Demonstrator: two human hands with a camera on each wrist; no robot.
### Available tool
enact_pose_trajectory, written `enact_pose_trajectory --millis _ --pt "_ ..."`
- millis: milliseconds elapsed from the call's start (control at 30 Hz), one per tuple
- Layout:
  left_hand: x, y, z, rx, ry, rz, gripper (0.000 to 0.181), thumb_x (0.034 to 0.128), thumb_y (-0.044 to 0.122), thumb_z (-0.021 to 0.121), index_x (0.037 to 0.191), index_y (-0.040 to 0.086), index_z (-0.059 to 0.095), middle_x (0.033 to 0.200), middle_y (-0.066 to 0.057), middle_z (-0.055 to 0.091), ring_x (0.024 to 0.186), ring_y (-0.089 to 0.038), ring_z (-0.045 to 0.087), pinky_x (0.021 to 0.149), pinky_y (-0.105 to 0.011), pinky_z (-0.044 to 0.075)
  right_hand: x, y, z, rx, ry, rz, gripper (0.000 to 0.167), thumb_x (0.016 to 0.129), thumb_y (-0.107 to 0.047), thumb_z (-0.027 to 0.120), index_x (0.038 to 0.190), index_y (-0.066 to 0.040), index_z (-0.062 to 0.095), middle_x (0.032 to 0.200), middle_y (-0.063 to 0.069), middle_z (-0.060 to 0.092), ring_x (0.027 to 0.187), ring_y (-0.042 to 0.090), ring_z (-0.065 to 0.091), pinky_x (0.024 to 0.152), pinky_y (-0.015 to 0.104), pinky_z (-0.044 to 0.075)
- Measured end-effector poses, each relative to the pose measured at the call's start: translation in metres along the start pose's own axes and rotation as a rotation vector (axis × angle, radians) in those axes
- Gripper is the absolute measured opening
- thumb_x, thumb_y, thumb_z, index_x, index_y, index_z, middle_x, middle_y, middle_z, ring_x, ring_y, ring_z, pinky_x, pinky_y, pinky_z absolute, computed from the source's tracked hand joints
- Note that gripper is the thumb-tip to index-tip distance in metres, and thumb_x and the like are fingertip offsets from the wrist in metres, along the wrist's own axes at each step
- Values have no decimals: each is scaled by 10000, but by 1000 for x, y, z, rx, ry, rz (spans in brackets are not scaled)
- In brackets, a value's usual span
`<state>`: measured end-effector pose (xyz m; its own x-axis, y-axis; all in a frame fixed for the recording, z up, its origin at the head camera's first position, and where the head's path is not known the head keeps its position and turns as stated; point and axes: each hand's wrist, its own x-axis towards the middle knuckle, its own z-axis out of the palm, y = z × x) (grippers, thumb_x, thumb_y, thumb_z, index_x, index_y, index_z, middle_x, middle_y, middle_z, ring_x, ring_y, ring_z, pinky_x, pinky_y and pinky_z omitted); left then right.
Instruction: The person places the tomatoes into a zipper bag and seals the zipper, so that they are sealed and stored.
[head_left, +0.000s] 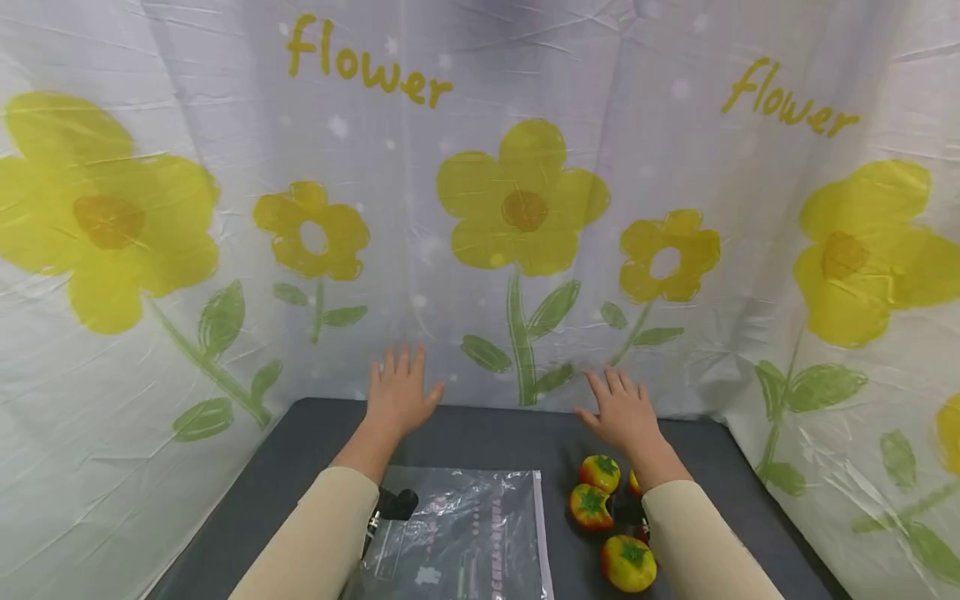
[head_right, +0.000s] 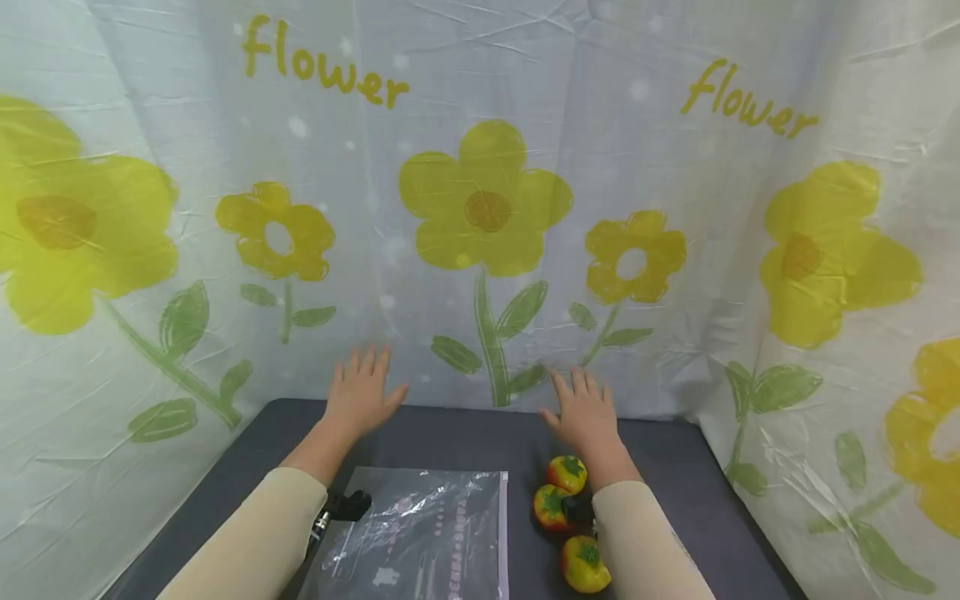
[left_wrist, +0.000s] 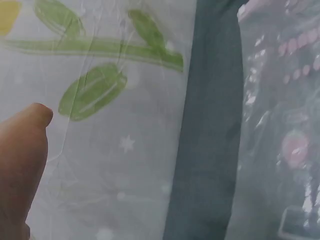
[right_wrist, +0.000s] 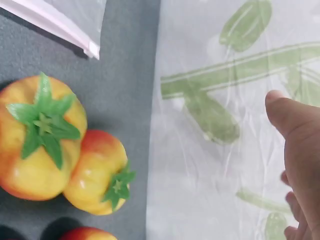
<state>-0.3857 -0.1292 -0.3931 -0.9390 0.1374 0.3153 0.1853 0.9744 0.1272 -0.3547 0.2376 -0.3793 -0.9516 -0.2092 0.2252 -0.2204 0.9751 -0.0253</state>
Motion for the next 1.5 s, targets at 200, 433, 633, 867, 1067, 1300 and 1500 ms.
enact_pose_trajectory --millis 200,433,633,867,1067,1300,1500 --pt "-29 8 15 -137 54 32 876 1025 498 530 1636 46 94 1663 -262 134 1521 -487 66 1170 -665 131 -24 -4 13 22 3 -41 718 1005 -438 612 1559 -45 379 1544 292 383 1440 497 305 1115 724 196" --pt "-57 28 24 -193 124 83 854 1005 438 603 1596 -34 207 1570 -311 333 1449 -526 280 1114 -656 295 -47 -8 24 84 50 -46 695 986 -399 659 1531 -39 423 1506 281 436 1419 504 344 1100 718 244" --pt "-87 51 24 -322 143 79 809 984 338 663 1556 -86 279 1547 -294 390 1410 -514 367 1065 -620 391 -70 -18 29 240 11 -22 658 960 -355 708 1501 -57 485 1479 245 481 1395 501 388 1060 746 273" --pt "-117 69 21 -442 103 43 768 967 311 685 1538 -72 343 1500 -279 459 1348 -472 473 1004 -612 454 -93 -23 30 412 -75 54 649 956 -388 706 1494 -87 504 1507 229 461 1375 482 426 1053 757 265" --pt "-133 74 14 -488 52 -6 708 965 318 677 1532 -11 409 1420 -236 549 1237 -434 574 905 -583 521 -112 -17 16 586 -102 119 616 971 -361 693 1486 -79 508 1509 230 451 1350 473 457 1034 666 383" --pt "-148 89 9 -543 2 51 431 945 282 699 1272 6 645 1058 -88 687 799 -198 667 620 -344 560 -131 -10 12 601 -135 213 615 939 -439 711 1406 -60 586 1367 192 586 1254 431 544 980 620 441" --pt "-158 118 22 -580 -67 140 159 924 269 681 842 133 685 660 125 517 550 -29 448 475 -248 399 -126 -15 22 507 -126 205 472 885 -296 794 1250 -21 677 1126 111 678 1034 338 639 872 553 513"
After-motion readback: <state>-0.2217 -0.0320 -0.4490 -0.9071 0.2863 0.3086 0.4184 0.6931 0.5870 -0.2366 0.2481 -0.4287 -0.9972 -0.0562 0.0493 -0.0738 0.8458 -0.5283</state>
